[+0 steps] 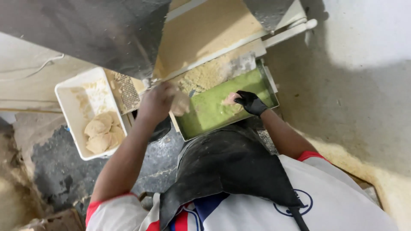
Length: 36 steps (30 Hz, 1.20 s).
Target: A worker breads chicken cutlets by dipping them in a liquid wash and feeding them into a breading machine.
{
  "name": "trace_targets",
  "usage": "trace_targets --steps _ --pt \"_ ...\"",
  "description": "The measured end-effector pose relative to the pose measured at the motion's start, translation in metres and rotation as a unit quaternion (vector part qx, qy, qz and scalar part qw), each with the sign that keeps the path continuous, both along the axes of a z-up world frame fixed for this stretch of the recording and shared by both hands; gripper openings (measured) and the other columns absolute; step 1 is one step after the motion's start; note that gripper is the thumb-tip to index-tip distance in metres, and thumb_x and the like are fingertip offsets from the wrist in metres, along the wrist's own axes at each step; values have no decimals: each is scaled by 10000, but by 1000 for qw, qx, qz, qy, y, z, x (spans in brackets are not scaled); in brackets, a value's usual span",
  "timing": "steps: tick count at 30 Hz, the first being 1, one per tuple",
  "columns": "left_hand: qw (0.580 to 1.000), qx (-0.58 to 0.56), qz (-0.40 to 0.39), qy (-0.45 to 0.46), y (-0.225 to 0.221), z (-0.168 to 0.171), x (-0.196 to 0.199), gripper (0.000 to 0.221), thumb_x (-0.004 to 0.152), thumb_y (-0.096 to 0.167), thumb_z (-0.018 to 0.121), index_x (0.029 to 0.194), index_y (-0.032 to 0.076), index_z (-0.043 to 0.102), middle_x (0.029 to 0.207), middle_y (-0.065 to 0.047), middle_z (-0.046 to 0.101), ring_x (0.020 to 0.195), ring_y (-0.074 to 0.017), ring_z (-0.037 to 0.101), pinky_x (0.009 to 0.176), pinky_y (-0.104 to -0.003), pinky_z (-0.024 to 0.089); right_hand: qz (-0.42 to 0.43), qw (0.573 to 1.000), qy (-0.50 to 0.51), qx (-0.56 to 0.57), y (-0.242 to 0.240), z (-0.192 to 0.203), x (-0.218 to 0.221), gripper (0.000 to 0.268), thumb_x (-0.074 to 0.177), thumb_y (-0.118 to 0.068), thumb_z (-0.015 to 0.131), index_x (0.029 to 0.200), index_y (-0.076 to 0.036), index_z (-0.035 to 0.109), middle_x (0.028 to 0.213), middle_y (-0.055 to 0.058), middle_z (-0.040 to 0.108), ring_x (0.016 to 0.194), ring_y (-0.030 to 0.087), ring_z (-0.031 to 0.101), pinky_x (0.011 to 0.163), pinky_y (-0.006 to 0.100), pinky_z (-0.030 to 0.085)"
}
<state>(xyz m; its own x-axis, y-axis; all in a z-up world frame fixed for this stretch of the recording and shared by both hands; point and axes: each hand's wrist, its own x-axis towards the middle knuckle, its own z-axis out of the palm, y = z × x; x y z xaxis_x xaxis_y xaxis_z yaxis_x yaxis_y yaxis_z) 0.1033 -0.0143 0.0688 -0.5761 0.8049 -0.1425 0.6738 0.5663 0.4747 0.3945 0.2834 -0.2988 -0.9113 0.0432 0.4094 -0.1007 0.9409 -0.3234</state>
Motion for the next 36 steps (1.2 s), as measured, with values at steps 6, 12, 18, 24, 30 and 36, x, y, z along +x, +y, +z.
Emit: trace_targets --steps 6,12,18,24,30,36 --pt "985 76 -48 145 136 -37 -37 313 960 198 630 1272 174 650 1099 -189 758 988 -442 757 870 -579 599 -102 980 6 -171 -9 30 -7 217 1089 -270 690 1168 -109 812 1224 100 794 1201 253 728 1060 365 583" --pt "985 -91 22 147 165 -133 -122 359 1080 423 574 1380 246 657 1377 -104 666 1325 -346 606 1116 -458 455 -166 983 49 -61 -16 44 -1 231 1089 -301 668 1147 -135 818 1138 82 814 1066 253 777 932 368 632" --pt "971 -99 121 182 138 -197 -118 584 940 176 618 1522 158 566 1566 -69 569 1416 -294 538 1180 -442 442 -240 949 55 -195 -14 37 -4 298 1045 -302 743 1273 -112 766 1167 75 813 1090 168 769 986 283 608" --pt "987 -106 58 107 138 -194 -77 627 1085 361 588 1657 179 408 1755 -66 258 1612 -323 220 1323 -546 210 -155 903 51 -397 -2 141 -9 332 1044 -115 722 1346 17 684 1304 191 732 1224 284 704 1079 355 574" --pt "991 111 -13 67 68 -90 -11 427 1141 255 558 1455 -29 499 1454 -272 554 1305 -467 528 1008 -609 519 -252 929 -87 -256 -8 217 -1 431 1100 -429 622 1324 -79 735 1335 196 727 1201 384 698 1030 452 522" --pt "986 106 65 -113 -56 -123 36 318 1033 374 744 1266 201 616 1135 -100 754 1100 -398 720 938 -541 562 -248 920 -80 -294 -26 225 -6 137 1115 -235 681 1088 -109 727 1003 156 754 994 355 750 907 379 612"
